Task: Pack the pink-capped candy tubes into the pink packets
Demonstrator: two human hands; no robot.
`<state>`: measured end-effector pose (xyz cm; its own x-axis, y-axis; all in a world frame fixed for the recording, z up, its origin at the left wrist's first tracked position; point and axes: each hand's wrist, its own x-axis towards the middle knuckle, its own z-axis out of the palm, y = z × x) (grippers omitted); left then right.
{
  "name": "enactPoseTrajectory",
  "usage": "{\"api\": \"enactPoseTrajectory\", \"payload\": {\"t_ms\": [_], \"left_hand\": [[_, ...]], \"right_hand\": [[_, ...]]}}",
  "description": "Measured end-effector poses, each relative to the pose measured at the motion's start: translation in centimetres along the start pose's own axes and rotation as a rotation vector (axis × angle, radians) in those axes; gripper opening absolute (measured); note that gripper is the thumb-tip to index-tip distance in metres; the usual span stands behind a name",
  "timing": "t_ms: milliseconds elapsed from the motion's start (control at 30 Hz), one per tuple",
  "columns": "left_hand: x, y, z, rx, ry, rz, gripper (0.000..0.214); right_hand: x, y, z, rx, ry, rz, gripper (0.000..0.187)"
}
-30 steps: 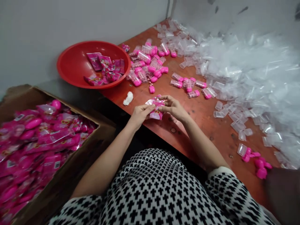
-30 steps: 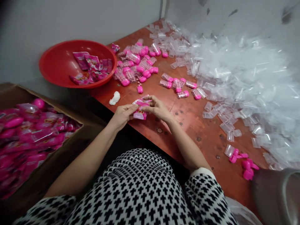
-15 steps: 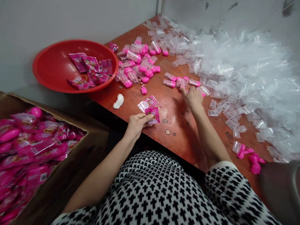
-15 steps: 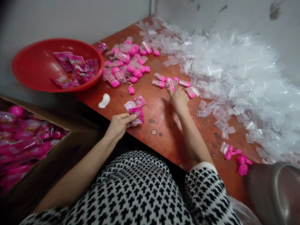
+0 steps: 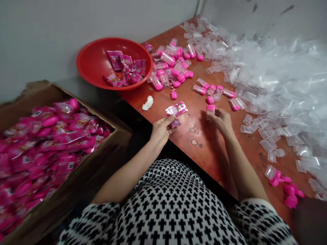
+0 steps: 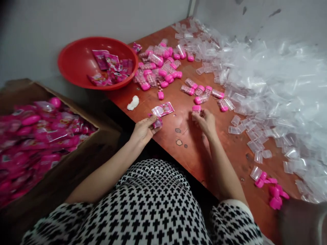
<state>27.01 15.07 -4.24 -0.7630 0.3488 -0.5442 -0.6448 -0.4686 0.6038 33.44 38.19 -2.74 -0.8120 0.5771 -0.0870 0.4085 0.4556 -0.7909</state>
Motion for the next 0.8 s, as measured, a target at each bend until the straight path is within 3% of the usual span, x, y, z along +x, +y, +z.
{"api": "enactPoseTrajectory", "payload": {"t_ms": [133,267,467,800], "left_hand": [[-0.2,-0.1,0.2,-0.139,0.004,-0.012,0.024],[-0.6,-0.2,0.6,-0.183,0.003,-0.006,0.019],[-1.3,-0.8,0.9,-0.218,-0.084,0.003,0.019],[-1.9,-0.4,1.1,0.023,-0.304,0.122,0.036]], "right_hand": [[-7.3,-2.7,3.6,0.51,-0.15,0.019,0.039],[-11.4,-4.6,6.3,0.616,-0.215,0.022,0.031],[-11.9,-4.8,7.8,0.612,-0.158,0.049,0.025],[-11.5,-4.4,8.0,0.72,-0.164,0.054,0.028]]}}
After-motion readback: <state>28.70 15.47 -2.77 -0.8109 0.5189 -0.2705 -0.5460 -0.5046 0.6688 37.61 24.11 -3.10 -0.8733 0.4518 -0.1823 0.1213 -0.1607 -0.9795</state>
